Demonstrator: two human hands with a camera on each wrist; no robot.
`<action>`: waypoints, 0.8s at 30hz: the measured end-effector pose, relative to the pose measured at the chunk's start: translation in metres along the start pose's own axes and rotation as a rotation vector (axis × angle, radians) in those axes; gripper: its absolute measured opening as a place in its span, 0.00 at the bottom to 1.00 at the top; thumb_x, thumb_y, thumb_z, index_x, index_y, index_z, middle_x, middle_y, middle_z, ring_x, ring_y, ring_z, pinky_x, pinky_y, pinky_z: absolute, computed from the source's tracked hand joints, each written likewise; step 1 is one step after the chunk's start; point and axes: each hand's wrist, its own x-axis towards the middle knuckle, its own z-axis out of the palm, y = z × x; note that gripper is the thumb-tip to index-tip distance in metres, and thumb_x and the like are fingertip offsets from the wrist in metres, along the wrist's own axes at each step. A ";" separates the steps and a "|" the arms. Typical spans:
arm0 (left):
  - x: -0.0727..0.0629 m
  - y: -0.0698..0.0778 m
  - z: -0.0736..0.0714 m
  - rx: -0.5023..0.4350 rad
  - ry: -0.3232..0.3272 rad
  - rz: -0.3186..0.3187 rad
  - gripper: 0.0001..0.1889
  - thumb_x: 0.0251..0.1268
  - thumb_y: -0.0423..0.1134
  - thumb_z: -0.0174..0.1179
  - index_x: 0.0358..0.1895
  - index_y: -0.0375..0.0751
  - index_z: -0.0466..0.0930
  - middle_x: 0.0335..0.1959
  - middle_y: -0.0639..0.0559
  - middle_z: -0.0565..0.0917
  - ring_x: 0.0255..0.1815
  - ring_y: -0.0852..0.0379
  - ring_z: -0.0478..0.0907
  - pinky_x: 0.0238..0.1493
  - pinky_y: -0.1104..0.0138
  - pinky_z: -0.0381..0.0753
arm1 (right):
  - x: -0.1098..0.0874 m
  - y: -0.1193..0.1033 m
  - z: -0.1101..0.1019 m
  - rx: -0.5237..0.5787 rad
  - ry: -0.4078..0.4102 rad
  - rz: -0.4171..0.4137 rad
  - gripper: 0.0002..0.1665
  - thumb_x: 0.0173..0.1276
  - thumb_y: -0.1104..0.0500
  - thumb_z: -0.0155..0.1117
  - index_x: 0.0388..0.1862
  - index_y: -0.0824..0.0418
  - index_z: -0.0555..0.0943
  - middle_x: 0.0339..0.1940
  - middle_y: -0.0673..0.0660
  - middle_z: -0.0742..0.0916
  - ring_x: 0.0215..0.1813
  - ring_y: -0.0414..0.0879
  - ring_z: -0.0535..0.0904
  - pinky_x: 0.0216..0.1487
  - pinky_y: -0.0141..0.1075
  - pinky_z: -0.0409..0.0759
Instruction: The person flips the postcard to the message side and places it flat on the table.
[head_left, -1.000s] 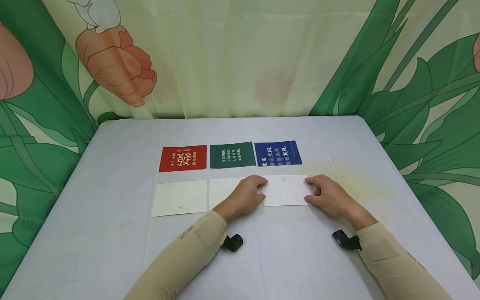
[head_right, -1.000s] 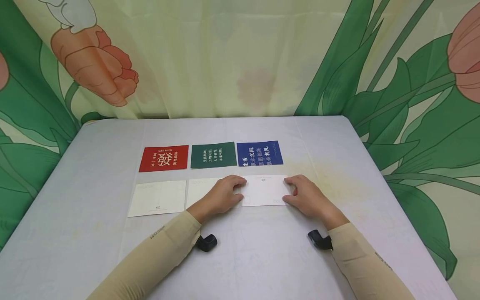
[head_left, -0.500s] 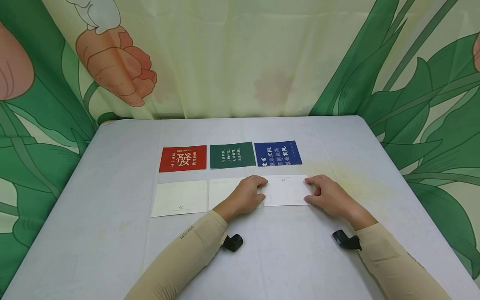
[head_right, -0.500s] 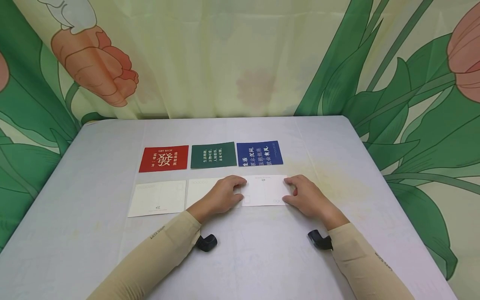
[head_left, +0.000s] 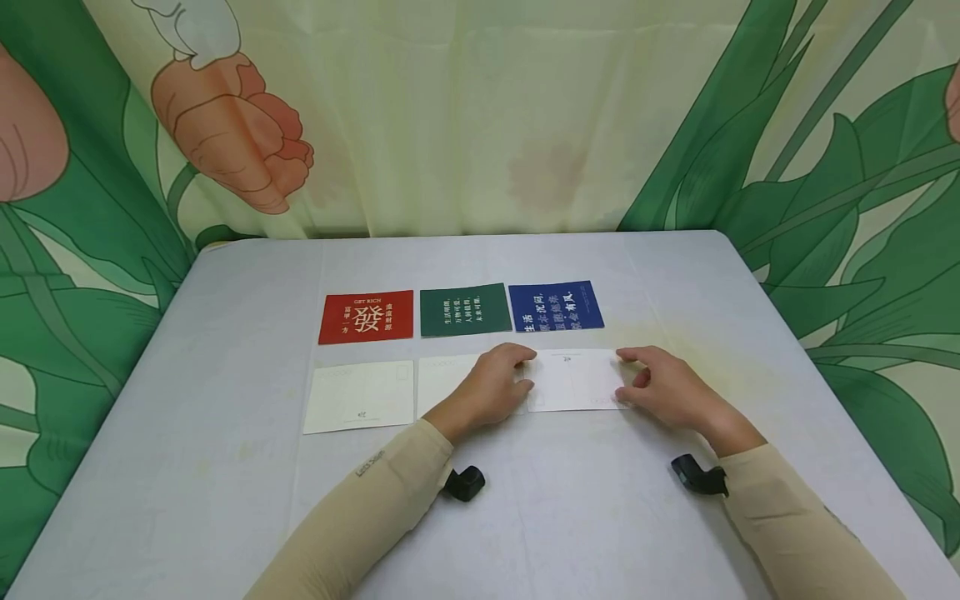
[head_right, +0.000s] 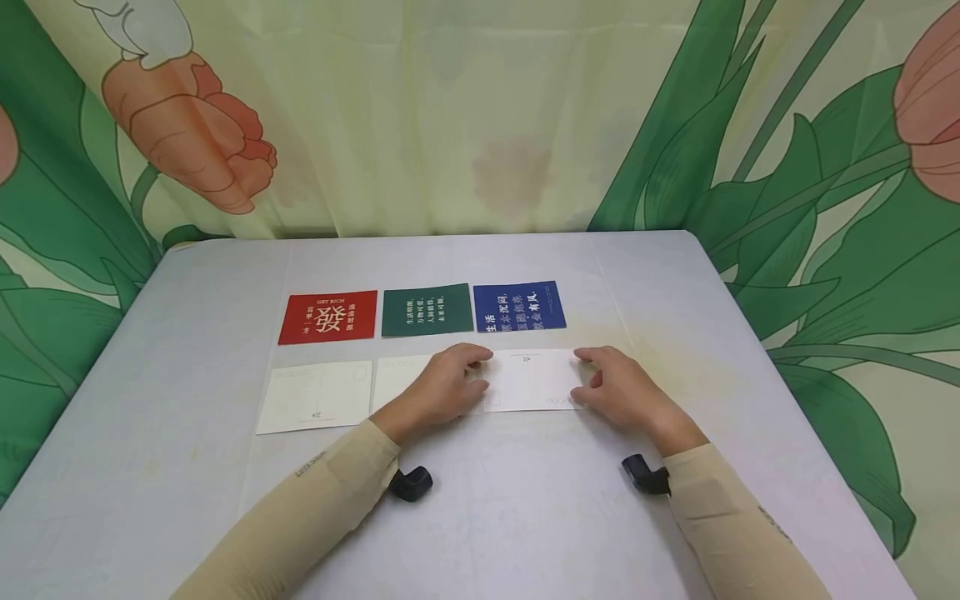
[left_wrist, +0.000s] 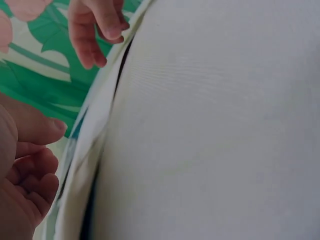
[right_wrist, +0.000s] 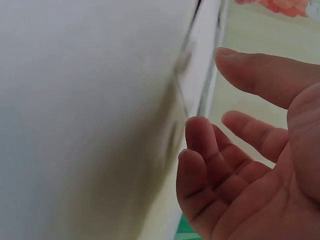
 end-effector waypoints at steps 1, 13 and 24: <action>-0.001 0.001 -0.003 -0.002 0.008 0.011 0.22 0.68 0.32 0.63 0.64 0.33 0.76 0.61 0.43 0.78 0.58 0.51 0.76 0.63 0.62 0.73 | -0.001 -0.001 -0.003 -0.001 0.005 0.001 0.39 0.65 0.56 0.71 0.71 0.68 0.69 0.45 0.62 0.80 0.39 0.52 0.75 0.35 0.40 0.75; -0.037 -0.007 -0.063 0.012 0.143 -0.019 0.29 0.66 0.40 0.68 0.69 0.42 0.74 0.68 0.47 0.75 0.66 0.48 0.71 0.63 0.52 0.75 | -0.005 -0.031 -0.016 0.038 -0.008 -0.122 0.40 0.66 0.56 0.71 0.73 0.67 0.68 0.66 0.67 0.75 0.56 0.59 0.77 0.50 0.50 0.80; -0.068 -0.035 -0.109 0.050 0.249 -0.060 0.32 0.64 0.39 0.69 0.70 0.40 0.71 0.69 0.44 0.73 0.70 0.43 0.67 0.63 0.47 0.74 | 0.023 -0.080 -0.001 0.096 -0.036 -0.262 0.41 0.66 0.56 0.71 0.74 0.64 0.67 0.70 0.64 0.74 0.61 0.57 0.76 0.60 0.54 0.76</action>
